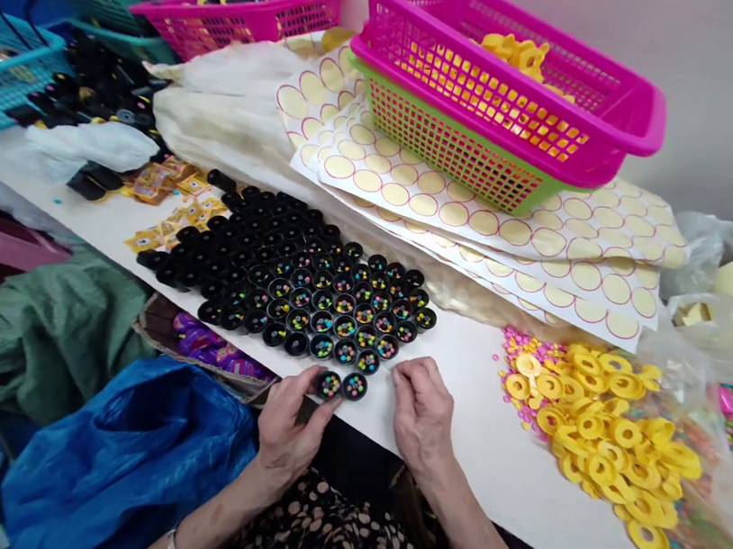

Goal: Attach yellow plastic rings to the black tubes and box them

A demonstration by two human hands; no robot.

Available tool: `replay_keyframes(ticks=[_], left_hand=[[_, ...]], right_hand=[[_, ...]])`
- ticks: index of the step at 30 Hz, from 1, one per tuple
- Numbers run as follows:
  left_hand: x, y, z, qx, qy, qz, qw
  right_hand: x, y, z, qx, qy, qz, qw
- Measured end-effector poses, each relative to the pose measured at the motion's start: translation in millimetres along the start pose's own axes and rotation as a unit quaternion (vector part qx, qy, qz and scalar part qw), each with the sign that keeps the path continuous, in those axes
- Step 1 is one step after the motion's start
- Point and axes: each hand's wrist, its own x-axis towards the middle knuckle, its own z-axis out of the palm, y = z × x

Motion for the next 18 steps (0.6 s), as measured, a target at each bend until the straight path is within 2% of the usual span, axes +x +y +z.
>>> replay_keyframes(ticks=[7, 13, 18], left_hand=[[1, 0, 0.6, -0.007, -0.003, -0.009, 1.0], [1, 0, -2.4, -0.022, 0.003, -0.004, 1.0], [-2, -4, -12.3, -0.05, 0.041, 0.03, 0.997]], right_hand=[[6, -22, -3, 0.04, -0.003, -0.011, 0.999], [10, -25, -2, 0.046, -0.011, -0.016, 0.999], [11, -23, -3, 0.044, -0.011, -0.019, 0.999]])
